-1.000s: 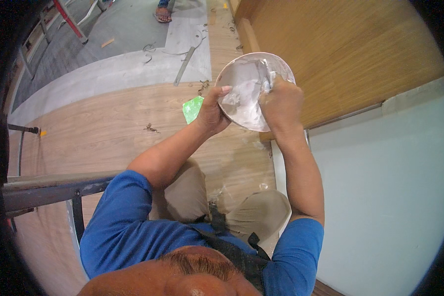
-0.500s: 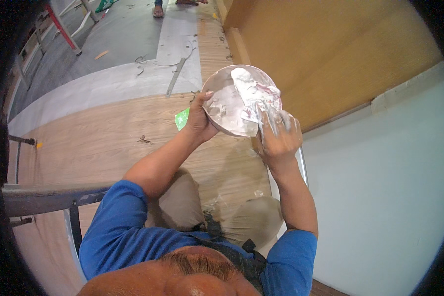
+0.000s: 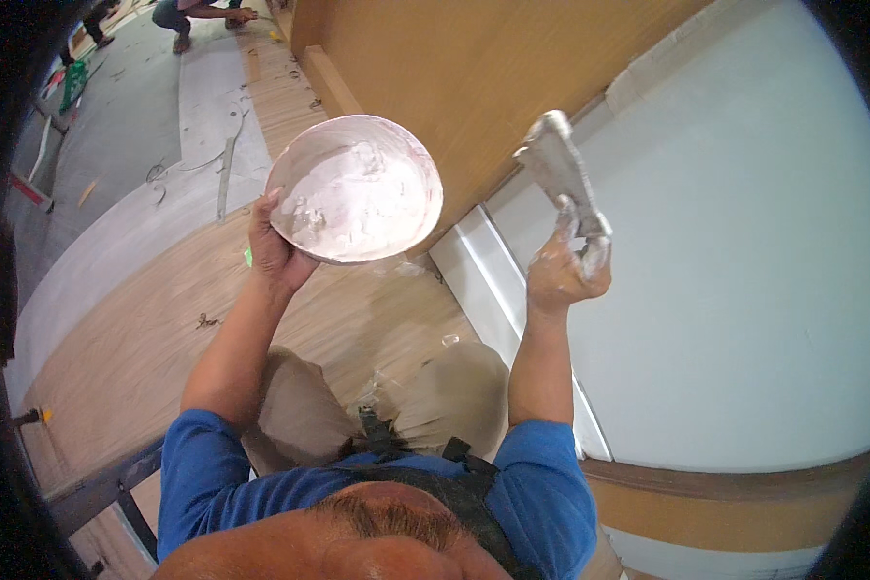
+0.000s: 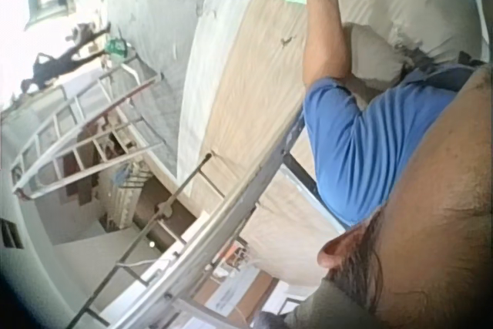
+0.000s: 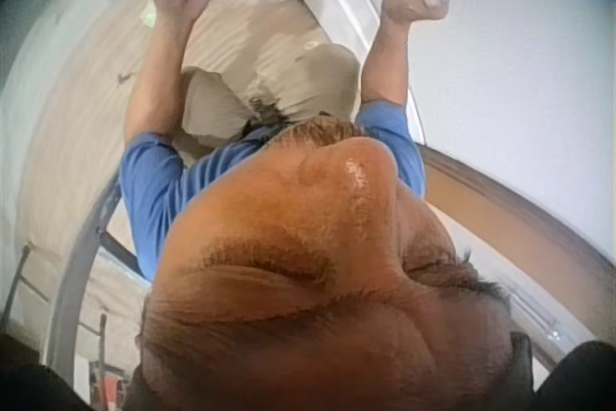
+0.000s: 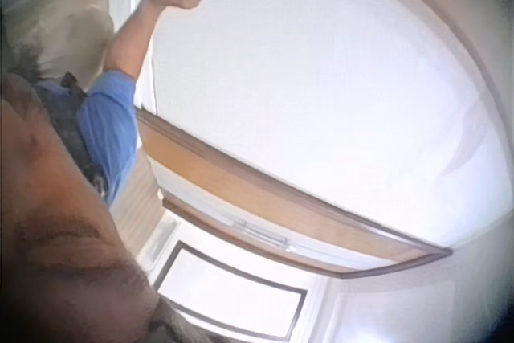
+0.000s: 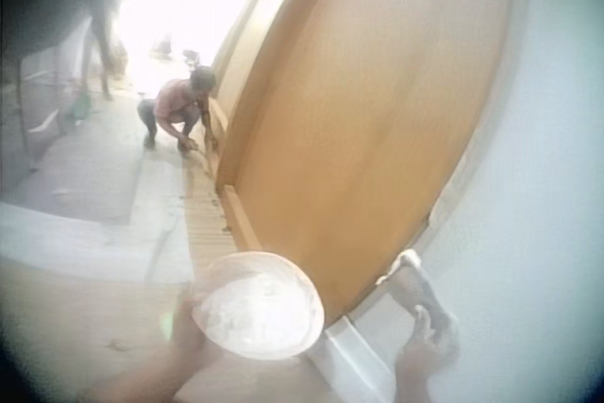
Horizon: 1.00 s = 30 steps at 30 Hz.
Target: The person applies white plaster to a wall using a putty knife and a small container. They repeatedly scoop plaster from the container and spread it along the junction of a wooden panel and the wall.
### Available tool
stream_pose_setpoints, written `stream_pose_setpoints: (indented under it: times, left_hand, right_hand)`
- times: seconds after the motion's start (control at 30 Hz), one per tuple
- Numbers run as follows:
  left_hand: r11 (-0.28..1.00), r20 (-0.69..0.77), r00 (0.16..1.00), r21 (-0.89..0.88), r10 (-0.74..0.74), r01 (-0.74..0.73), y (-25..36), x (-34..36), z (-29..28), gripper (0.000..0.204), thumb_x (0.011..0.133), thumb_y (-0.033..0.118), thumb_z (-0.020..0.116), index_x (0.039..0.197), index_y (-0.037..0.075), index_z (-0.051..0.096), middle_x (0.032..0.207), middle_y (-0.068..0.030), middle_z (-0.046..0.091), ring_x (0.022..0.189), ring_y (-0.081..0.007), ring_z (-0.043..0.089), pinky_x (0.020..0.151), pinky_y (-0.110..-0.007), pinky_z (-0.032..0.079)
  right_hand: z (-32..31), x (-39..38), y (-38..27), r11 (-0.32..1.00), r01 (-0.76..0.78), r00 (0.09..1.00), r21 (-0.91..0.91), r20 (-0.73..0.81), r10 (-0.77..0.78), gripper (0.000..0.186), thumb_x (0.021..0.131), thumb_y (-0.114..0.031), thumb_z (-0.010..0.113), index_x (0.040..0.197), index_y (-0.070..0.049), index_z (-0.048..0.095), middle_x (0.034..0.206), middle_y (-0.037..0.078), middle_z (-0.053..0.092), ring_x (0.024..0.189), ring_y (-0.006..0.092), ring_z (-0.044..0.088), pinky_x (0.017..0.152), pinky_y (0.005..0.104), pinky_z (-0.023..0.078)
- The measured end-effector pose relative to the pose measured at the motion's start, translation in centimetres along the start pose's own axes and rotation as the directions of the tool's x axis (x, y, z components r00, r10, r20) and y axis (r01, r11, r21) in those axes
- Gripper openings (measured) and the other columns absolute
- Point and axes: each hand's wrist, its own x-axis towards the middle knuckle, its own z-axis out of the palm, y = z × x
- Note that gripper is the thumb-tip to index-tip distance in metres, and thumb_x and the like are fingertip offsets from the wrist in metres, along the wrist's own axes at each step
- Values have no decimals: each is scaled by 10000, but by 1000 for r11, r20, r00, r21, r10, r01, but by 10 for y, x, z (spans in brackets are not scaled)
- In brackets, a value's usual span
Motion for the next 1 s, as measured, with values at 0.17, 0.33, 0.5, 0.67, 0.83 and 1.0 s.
stream_pose_setpoints:
  times: [0.17, 0.33, 0.5, 0.67, 0.83, 1.0]
  left_hand:
    - [998, 74, 997, -57, -34, 38, -1, 3, -6, 675, 829, 357, 616, 1429, 130, 408, 1384, -147, 496, 1253, -333, 504, 1045, -520, 443]
    - [1000, 35, 999, 6, 2, -2, -1, -1, 0, 732, 817, 397, 605, 1412, 27, 394, 1334, -179, 528, 1217, -325, 536, 1032, -479, 453]
    - [1000, 19, 1000, 20, 23, -23, 0, -3, -1, 728, 822, 395, 602, 1410, 19, 395, 1324, -180, 535, 1204, -322, 546, 1026, -470, 460]
    - [1000, 28, 999, 4, 20, -20, 0, -4, 0, 726, 822, 388, 603, 1412, 22, 389, 1332, -178, 529, 1207, -321, 544, 1027, -472, 459]
    - [999, 23, 999, 24, 35, -36, -2, -3, -1, 719, 819, 380, 603, 1423, 55, 385, 1355, -163, 513, 1226, -320, 526, 1031, -477, 454]
    - [999, 42, 999, 3, 33, -33, 1, -7, -1, 698, 833, 366, 598, 1441, 104, 377, 1382, -146, 496, 1250, -321, 511, 1040, -491, 451]
  right_hand:
    - [5, 21, 35, 938, -347, 931, 16, -115, 346, 227, 850, -84, 765, 747, 57, 619, 673, 7, 579, 566, 83, 447, 498, 274, 388]
    - [21, 36, 70, 853, -521, 852, 33, -27, 522, 203, 837, -65, 759, 731, 37, 619, 604, -6, 535, 503, 68, 416, 441, 273, 334]
    - [38, 45, 72, 719, -665, 738, 203, 33, 674, 173, 834, -34, 742, 725, 38, 628, 557, 4, 526, 426, 77, 410, 388, 280, 313]
    - [38, 36, 103, 792, -607, 794, 64, 9, 608, 157, 815, -60, 760, 814, 74, 679, 631, 63, 630, 506, 130, 522, 484, 302, 417]
    - [35, 38, 102, 817, -543, 836, -195, -29, 548, 267, 803, -172, 776, 820, 83, 699, 683, 148, 684, 580, 239, 612, 591, 388, 474]
    - [34, 41, 99, 730, -509, 823, -455, -9, 568, 392, 777, -297, 785, 693, 67, 668, 634, 182, 660, 579, 310, 625, 601, 432, 477]
